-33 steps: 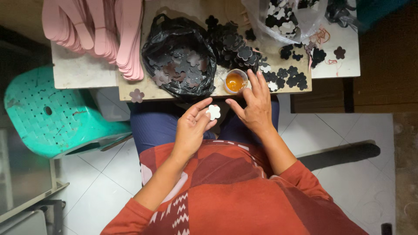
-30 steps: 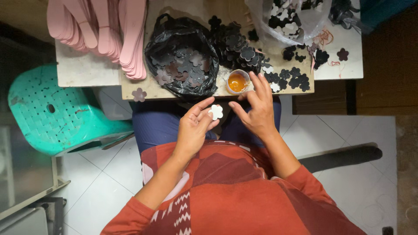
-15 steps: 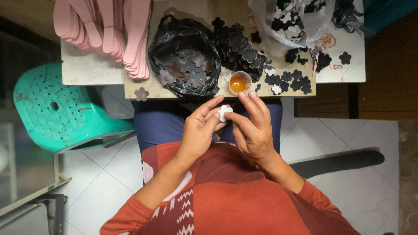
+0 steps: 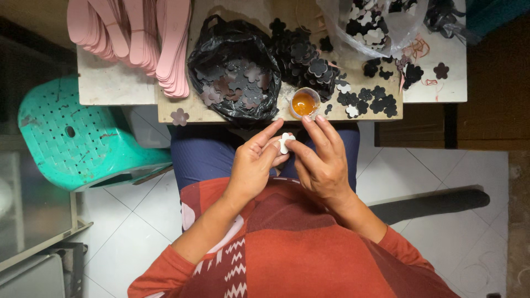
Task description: The person sits at a table and repeatedly picks up small black and white flower-shaped pieces, aligns them, and presses them together by hand. They place the assembled pairs onto the table and continue the process with additional pieces from a plastic bag and a black bag.
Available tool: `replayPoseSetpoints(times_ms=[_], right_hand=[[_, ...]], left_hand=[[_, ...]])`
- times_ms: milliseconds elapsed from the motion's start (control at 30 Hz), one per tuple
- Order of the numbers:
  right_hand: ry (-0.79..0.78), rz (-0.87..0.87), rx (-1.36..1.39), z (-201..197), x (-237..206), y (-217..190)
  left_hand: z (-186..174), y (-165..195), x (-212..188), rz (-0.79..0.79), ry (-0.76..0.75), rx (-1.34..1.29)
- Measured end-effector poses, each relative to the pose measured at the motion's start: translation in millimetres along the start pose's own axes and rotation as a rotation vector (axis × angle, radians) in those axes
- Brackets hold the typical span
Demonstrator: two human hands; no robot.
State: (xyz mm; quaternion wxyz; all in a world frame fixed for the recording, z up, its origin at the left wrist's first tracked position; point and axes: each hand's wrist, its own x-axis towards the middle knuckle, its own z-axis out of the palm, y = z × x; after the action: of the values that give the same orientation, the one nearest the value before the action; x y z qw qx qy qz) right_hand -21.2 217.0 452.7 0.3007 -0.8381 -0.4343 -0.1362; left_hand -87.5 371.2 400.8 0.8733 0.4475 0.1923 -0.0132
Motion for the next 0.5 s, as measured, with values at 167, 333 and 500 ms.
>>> replayPoseSetpoints(times_ms=[167,333,500], right_hand=[[-0.035,0.009,0.077,-18,14,-58],[0.051,0.197,0.337,-46,23,-80],[0.158,0.223,0.46,-71,47,-102]], left_hand=[[-16,39,-43,-0.036,0.022,0.018],[-15,70,-58,-0.039,-0.009,0.005],[-11,111,-71,-0.106,-0.03,0.019]])
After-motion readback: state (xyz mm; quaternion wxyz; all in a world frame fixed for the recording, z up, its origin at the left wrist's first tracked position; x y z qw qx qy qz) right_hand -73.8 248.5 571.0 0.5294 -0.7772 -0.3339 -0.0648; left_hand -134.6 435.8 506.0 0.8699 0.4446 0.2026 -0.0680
